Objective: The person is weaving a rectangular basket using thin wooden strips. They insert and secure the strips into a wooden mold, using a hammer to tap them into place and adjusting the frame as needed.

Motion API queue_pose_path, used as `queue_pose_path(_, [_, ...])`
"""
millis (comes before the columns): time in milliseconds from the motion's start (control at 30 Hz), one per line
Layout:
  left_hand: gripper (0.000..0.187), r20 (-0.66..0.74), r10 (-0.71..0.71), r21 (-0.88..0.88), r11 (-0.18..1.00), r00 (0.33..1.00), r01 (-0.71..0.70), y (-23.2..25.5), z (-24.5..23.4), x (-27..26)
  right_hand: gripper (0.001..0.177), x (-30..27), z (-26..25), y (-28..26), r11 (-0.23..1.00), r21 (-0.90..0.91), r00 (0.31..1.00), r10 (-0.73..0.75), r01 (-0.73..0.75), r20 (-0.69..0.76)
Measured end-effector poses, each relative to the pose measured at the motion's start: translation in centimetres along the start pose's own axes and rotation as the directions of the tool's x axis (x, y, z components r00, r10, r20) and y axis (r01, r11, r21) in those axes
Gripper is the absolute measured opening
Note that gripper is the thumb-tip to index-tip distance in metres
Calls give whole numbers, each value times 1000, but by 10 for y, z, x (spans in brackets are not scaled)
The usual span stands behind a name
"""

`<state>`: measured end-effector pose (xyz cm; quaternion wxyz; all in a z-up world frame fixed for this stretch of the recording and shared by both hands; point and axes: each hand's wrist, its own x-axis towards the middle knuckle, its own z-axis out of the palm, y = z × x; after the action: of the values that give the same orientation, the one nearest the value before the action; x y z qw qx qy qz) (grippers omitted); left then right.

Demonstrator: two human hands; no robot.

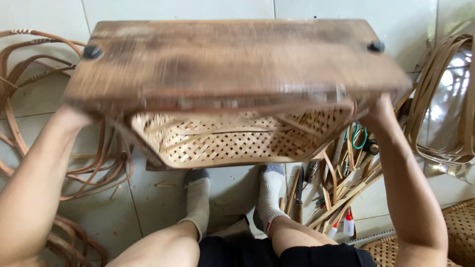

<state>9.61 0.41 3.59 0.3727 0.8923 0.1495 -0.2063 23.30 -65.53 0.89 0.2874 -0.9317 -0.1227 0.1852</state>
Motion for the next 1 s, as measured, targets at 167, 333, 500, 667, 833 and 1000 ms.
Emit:
queue_pose_path(167, [29, 22, -9, 33, 999, 1000, 8, 24, -12, 30, 42, 64, 4, -22, 988, 88, 991, -124, 128, -57])
queue_pose_path(333, [30, -22, -40, -35, 999, 999, 39, 46, -10, 63, 17, 101, 22, -34, 905, 423, 999, -45, 48, -16])
queue_pose_path(500, [39, -37, -2, -37, 999, 999, 0, 51, -5, 74, 20, 99, 30, -39, 856, 517, 1000, -2, 13, -23])
queue_pose_path(667, [39, 15, -7, -40, 999, 1000, 8, 37, 4, 55, 25, 65, 23, -50, 901, 427, 997, -66, 74, -33])
queue_pose_path(833, [32, 109, -177, -81, 979, 978, 186, 1, -3, 13, 43, 31, 36, -53, 604, 731, 879, 476, -318, -11])
queue_pose_path(1000, [31, 316, -584, -284, 694, 748, 662, -5, -33, -11, 43, -3, 73, -33, 445, 875, 858, 509, -191, -72])
